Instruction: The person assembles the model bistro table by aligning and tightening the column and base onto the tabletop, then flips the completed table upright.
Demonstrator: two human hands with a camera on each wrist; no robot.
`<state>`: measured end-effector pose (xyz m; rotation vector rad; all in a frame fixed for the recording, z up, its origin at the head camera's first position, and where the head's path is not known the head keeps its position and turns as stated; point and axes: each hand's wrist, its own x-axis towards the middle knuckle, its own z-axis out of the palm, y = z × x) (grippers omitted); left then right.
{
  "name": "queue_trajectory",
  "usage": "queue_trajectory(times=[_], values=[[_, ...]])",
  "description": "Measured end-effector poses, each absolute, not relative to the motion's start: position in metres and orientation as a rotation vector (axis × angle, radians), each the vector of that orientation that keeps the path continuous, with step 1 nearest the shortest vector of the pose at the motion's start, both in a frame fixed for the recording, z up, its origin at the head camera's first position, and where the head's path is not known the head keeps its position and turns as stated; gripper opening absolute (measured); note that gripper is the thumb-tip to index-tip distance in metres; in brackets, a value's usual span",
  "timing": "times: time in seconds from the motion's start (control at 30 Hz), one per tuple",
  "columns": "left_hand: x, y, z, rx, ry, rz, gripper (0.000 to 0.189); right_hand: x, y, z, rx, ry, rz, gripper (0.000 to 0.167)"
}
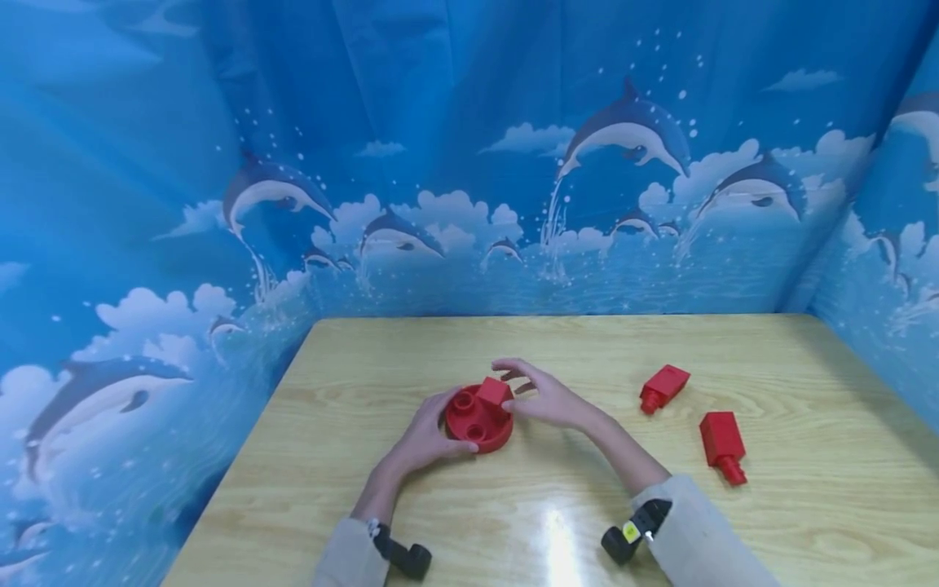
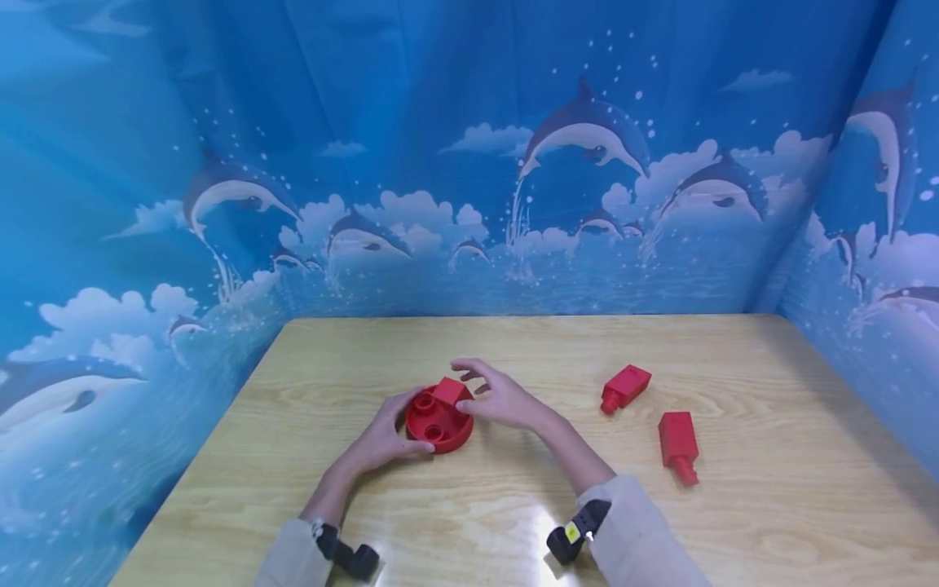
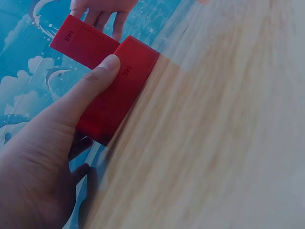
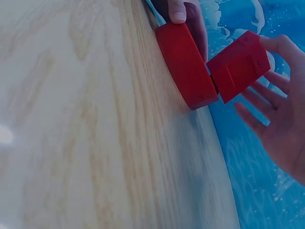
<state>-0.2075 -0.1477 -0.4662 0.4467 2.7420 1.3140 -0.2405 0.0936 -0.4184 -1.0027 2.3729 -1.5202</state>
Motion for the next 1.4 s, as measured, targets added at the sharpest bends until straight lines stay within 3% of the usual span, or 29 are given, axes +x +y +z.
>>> queue_trajectory(times=[0.23,0.57,0.87,1.4], values=[[-0.206,-0.149,-0.467,0.440,2.740,1.319,0.099,-0.243,0.088,-0.419,-1.022,2.393,-1.500,0.046],[-0.208,-0.147,-0.467,0.413,2.745,1.309,0.100,-0.245,0.072,-0.417,-0.762,2.665,-1.409,0.063],[-0.207,-0.148,-0.466,0.409,2.743,1.317,0.097,-0.248,0.077,-0.419,-0.871,2.165,-1.708,0.046],[-0.207,-0.145,-0.466,0.358,2.744,1.308,0.098,-0.232,0.084,-0.395,-0.630,2.415,-1.625,0.054]])
